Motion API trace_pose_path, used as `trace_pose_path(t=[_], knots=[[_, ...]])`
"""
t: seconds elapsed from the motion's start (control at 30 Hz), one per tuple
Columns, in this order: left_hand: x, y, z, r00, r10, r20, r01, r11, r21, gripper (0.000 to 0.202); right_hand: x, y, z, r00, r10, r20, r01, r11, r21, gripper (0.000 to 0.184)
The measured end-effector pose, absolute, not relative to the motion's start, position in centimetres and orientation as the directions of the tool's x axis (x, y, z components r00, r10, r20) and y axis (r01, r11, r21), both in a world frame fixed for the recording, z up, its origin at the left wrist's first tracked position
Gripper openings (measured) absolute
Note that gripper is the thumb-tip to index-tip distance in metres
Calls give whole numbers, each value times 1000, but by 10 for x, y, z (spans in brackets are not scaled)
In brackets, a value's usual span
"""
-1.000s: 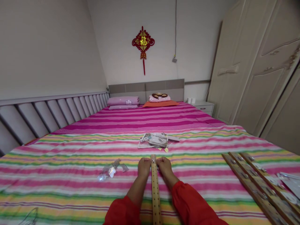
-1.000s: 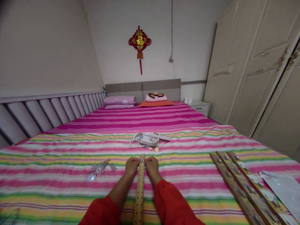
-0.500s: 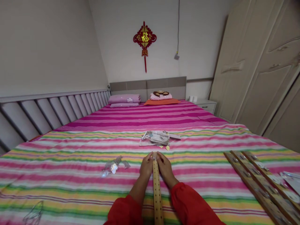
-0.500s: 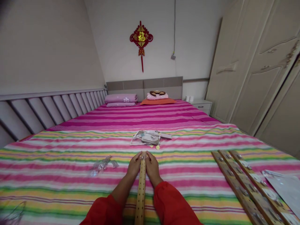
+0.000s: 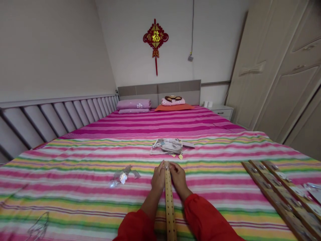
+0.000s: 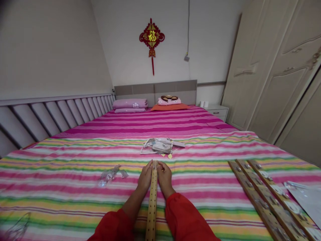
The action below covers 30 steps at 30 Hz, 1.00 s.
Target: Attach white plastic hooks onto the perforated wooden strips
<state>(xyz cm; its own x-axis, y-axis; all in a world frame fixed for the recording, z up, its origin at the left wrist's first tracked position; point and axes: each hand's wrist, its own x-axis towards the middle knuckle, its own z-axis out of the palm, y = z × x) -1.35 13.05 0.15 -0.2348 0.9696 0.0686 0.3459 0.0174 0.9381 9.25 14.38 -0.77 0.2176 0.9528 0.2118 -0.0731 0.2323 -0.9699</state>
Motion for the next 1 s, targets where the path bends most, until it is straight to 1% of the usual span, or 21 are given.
trace_pose_path(t=[0.1, 0.17, 0.2, 0.27, 0.33, 0.37, 0.43, 0.57, 0.67, 0.77, 0.83, 0.9, 0.97, 1.0], knots=[[-9, 123, 8, -200, 977, 75, 432, 19, 902, 45, 92, 143, -9, 204, 951, 231, -44, 244, -969, 31], [-7, 120, 10, -178, 981, 84, 475, 11, 880, 45, 93, 142, -8, 188, 950, 248, -20, 256, -966, 30], [-7, 119, 11, -172, 981, 89, 491, 7, 871, 45, 93, 141, -6, 171, 948, 268, 20, 269, -963, 29], [-6, 118, 10, -172, 980, 101, 513, 1, 859, 46, 94, 139, -3, 105, 939, 327, 182, 305, -935, 29], [-6, 118, 9, -173, 979, 109, 537, 1, 844, 47, 94, 136, 0, 35, 931, 363, 357, 328, -875, 35], [-5, 119, 9, -175, 979, 102, 556, 12, 831, 47, 93, 135, 1, 14, 931, 366, 413, 328, -850, 37], [-4, 119, 10, -181, 981, 70, 605, 55, 795, 47, 93, 135, 2, 3, 937, 349, 447, 311, -839, 39], [-2, 119, 15, -176, 984, 20, 674, 106, 731, 48, 93, 136, 0, -26, 951, 307, 460, 284, -841, 41], [-3, 119, 14, -165, 986, 27, 667, 91, 740, 48, 94, 138, -2, -48, 958, 284, 450, 275, -850, 43], [-4, 117, 7, -162, 980, 116, 604, 5, 797, 47, 96, 139, -2, -56, 959, 276, 414, 274, -868, 45], [-6, 115, 3, -172, 967, 190, 531, -71, 845, 46, 98, 138, 0, -34, 963, 268, 390, 260, -883, 50], [-10, 111, 2, -206, 956, 210, 448, -99, 889, 46, 100, 135, 1, 2, 975, 220, 310, 209, -927, 60], [-17, 103, 4, -257, 941, 221, 396, -107, 912, 45, 102, 131, 1, 37, 991, 131, 151, 124, -981, 72], [-23, 97, 6, -284, 926, 250, 395, -124, 910, 43, 102, 129, 1, 49, 995, 83, 58, 80, -995, 76]])
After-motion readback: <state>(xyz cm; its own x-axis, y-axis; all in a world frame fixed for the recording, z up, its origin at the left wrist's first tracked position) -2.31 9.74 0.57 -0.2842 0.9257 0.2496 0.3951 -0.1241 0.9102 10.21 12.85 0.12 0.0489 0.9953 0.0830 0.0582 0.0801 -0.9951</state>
